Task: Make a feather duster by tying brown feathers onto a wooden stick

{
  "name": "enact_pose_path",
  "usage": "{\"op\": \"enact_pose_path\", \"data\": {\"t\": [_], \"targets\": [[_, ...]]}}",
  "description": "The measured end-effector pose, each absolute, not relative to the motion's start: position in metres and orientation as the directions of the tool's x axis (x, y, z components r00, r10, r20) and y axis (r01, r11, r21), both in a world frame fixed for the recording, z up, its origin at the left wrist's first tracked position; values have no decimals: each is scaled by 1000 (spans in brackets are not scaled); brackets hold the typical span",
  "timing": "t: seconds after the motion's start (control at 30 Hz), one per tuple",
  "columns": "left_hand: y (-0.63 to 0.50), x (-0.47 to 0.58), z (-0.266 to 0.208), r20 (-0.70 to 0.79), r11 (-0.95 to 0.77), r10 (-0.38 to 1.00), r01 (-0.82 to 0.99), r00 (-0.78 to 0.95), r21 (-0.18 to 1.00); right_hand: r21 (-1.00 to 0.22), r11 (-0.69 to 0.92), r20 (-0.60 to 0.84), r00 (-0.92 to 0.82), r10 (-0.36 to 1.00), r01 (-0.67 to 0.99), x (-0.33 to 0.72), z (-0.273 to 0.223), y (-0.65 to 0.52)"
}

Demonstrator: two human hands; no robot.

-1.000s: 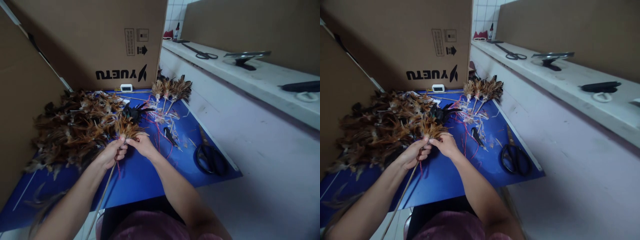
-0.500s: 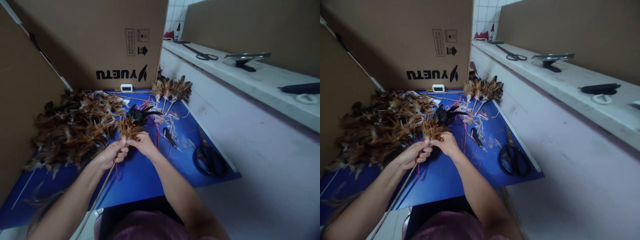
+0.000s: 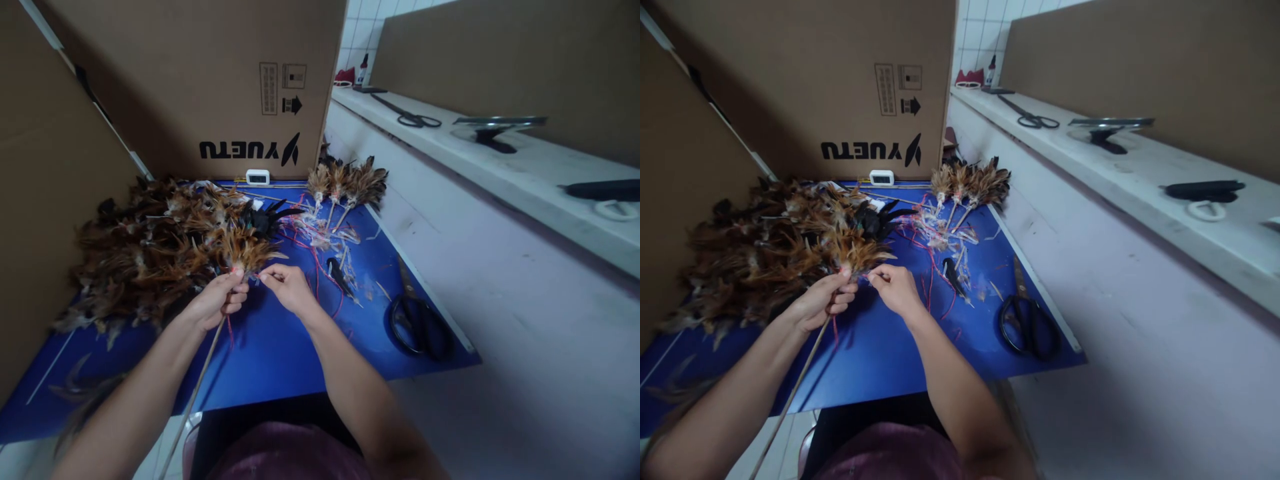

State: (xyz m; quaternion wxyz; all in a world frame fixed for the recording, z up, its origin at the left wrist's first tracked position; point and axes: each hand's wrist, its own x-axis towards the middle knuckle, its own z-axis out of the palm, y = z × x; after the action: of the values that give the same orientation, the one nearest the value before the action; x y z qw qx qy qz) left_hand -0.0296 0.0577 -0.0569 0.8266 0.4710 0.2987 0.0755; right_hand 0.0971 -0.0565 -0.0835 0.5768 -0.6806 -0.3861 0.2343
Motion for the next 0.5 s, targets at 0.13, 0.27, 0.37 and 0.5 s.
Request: {"op": "enact_pose_path", "data": {"t": [0.13, 0.27, 0.37, 0.5], "targets": [[54, -28, -57, -436, 521, 451, 166, 779, 837, -904, -129, 168, 615, 771, 408, 94, -80, -61], [54, -31, -54, -433, 574, 381, 158, 817, 803, -949, -90, 118, 606, 787, 301, 99, -80, -60], [51, -34, -49, -421, 587, 304, 180, 854, 789, -998, -43, -6, 545, 839, 56, 104, -82, -56], [38, -43, -38, -415, 514, 231, 252, 880, 820, -997, -65, -72, 438, 896, -31, 106, -82, -57]]}}
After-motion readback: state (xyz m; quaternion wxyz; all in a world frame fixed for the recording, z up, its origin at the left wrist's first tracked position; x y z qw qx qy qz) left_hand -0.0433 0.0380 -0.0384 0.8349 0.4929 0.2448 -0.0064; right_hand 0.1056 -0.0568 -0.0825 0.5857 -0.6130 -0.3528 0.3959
